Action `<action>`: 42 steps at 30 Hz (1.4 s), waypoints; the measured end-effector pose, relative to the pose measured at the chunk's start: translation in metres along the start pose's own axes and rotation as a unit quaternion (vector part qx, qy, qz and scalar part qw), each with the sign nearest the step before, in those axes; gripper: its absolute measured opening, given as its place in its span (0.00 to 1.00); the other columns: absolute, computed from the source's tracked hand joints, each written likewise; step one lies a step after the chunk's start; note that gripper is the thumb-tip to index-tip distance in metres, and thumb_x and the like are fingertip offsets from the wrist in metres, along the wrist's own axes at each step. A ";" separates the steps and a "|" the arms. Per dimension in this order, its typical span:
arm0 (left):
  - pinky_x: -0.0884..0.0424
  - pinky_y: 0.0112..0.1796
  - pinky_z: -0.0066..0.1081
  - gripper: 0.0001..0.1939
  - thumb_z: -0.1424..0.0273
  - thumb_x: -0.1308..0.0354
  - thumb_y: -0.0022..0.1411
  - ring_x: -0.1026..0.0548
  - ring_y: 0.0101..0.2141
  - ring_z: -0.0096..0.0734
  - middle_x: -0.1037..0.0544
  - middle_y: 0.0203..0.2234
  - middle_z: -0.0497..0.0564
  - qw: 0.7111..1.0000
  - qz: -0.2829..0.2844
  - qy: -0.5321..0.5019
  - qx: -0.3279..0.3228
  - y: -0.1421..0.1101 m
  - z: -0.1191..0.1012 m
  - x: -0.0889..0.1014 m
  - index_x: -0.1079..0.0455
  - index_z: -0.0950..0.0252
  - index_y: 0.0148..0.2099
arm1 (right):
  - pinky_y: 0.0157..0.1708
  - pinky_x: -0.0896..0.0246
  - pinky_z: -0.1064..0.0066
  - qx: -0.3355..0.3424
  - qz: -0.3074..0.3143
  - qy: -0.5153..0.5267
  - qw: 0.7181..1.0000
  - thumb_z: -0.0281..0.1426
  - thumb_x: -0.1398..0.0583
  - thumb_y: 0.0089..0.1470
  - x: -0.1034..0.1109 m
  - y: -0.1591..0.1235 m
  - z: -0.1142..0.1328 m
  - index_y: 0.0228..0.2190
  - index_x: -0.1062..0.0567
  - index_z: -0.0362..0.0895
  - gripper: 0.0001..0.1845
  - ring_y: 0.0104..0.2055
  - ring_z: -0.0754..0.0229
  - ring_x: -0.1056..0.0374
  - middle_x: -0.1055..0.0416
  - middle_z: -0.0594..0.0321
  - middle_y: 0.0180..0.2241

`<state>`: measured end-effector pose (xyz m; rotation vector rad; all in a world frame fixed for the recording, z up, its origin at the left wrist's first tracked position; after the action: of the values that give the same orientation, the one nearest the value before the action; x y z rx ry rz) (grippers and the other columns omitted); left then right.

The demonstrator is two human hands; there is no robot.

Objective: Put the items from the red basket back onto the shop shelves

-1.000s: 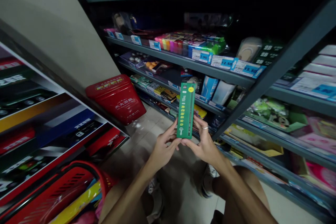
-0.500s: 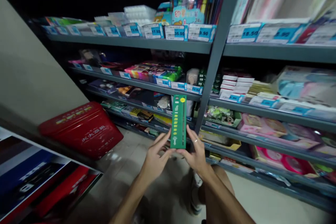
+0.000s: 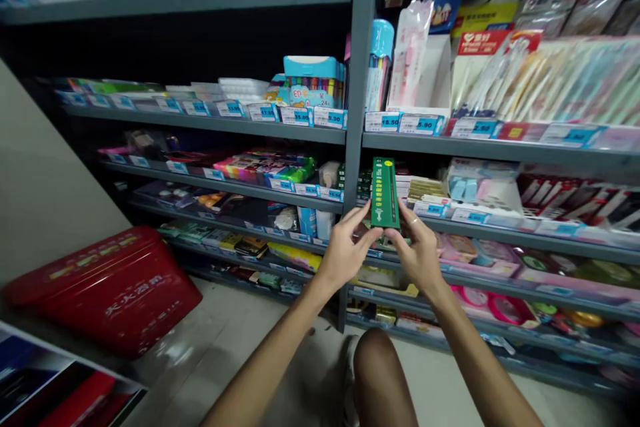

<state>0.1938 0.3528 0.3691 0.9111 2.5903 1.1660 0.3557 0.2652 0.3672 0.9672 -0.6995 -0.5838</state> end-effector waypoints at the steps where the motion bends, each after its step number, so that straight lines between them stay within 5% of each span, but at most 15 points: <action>1: 0.21 0.31 0.27 0.34 0.54 0.34 0.75 0.20 0.34 0.31 0.22 0.53 0.57 1.000 -0.011 -0.016 0.007 0.007 0.001 0.000 0.31 0.56 0.78 | 0.72 0.32 0.50 -0.011 0.006 0.017 1.000 0.43 0.34 0.73 -0.002 0.009 -0.002 0.77 0.35 0.50 0.38 0.71 0.44 0.28 0.31 0.52 0.72; 8: 0.30 0.17 0.23 0.41 0.48 0.31 0.71 0.21 0.30 0.32 0.18 0.49 0.59 0.996 -0.052 -0.050 0.046 0.052 0.004 0.009 0.32 0.57 0.79 | 0.65 0.24 0.54 -0.088 0.021 0.140 0.986 0.50 0.33 0.68 -0.019 0.066 -0.007 0.75 0.31 0.44 0.43 0.63 0.45 0.22 0.24 0.53 0.67; 12: 0.33 0.16 0.21 0.41 0.49 0.30 0.70 0.24 0.26 0.29 0.17 0.38 0.56 0.992 -0.108 -0.042 0.054 0.067 0.010 0.013 0.30 0.63 0.77 | 0.54 0.17 0.56 -0.137 0.028 0.209 0.968 0.56 0.29 0.61 -0.030 0.085 -0.019 0.70 0.24 0.41 0.47 0.56 0.45 0.19 0.19 0.52 0.60; 17: 0.34 0.17 0.21 0.37 0.52 0.29 0.69 0.23 0.28 0.28 0.14 0.42 0.57 0.978 -0.194 -0.032 0.066 0.070 0.020 0.012 0.24 0.67 0.71 | 0.38 0.18 0.64 -0.186 0.017 0.232 0.955 0.57 0.24 0.52 -0.033 0.094 -0.037 0.64 0.19 0.37 0.49 0.47 0.47 0.18 0.14 0.51 0.48; 24: 0.32 0.16 0.26 0.35 0.51 0.35 0.75 0.32 0.17 0.25 0.20 0.26 0.49 0.969 -0.233 -0.022 0.074 0.076 0.021 0.003 0.25 0.69 0.72 | 0.30 0.24 0.69 -0.174 0.062 0.144 0.972 0.56 0.31 0.63 -0.028 0.109 -0.032 0.66 0.25 0.32 0.47 0.36 0.53 0.19 0.15 0.52 0.40; 30: 0.34 0.16 0.26 0.28 0.56 0.32 0.73 0.27 0.19 0.23 0.13 0.45 0.59 0.963 -0.260 -0.035 0.064 0.089 0.022 -0.005 0.22 0.69 0.66 | 0.26 0.29 0.74 -0.155 0.176 0.053 0.971 0.50 0.42 0.76 -0.024 0.122 -0.029 0.49 0.18 0.37 0.28 0.27 0.60 0.25 0.17 0.56 0.33; 35: 0.29 0.26 0.26 0.12 0.62 0.31 0.71 0.22 0.23 0.28 0.14 0.34 0.53 0.952 -0.303 0.044 0.028 0.091 0.024 0.005 0.20 0.66 0.46 | 0.18 0.34 0.75 -0.188 0.119 0.031 0.974 0.40 0.37 0.73 -0.026 0.127 -0.037 0.62 0.23 0.33 0.27 0.24 0.60 0.26 0.15 0.54 0.36; 42: 0.35 0.26 0.26 0.18 0.54 0.31 0.71 0.22 0.21 0.33 0.20 0.20 0.47 0.942 -0.312 0.104 0.062 0.092 0.044 0.011 0.30 0.60 0.38 | 0.21 0.32 0.75 -0.187 0.070 -0.050 0.979 0.36 0.33 0.72 -0.032 0.135 -0.034 0.61 0.20 0.31 0.25 0.21 0.60 0.25 0.15 0.53 0.34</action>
<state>0.2442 0.4342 0.4065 -0.0556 2.8092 0.9560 0.3792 0.3670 0.4644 0.5371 -0.7096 -0.6157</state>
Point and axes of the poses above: each hand's wrist, its own y-axis towards the middle knuckle, its own x-axis out of the back of the hand, z = x × y, the point moved 5 cm from there along y, towards the middle knuckle
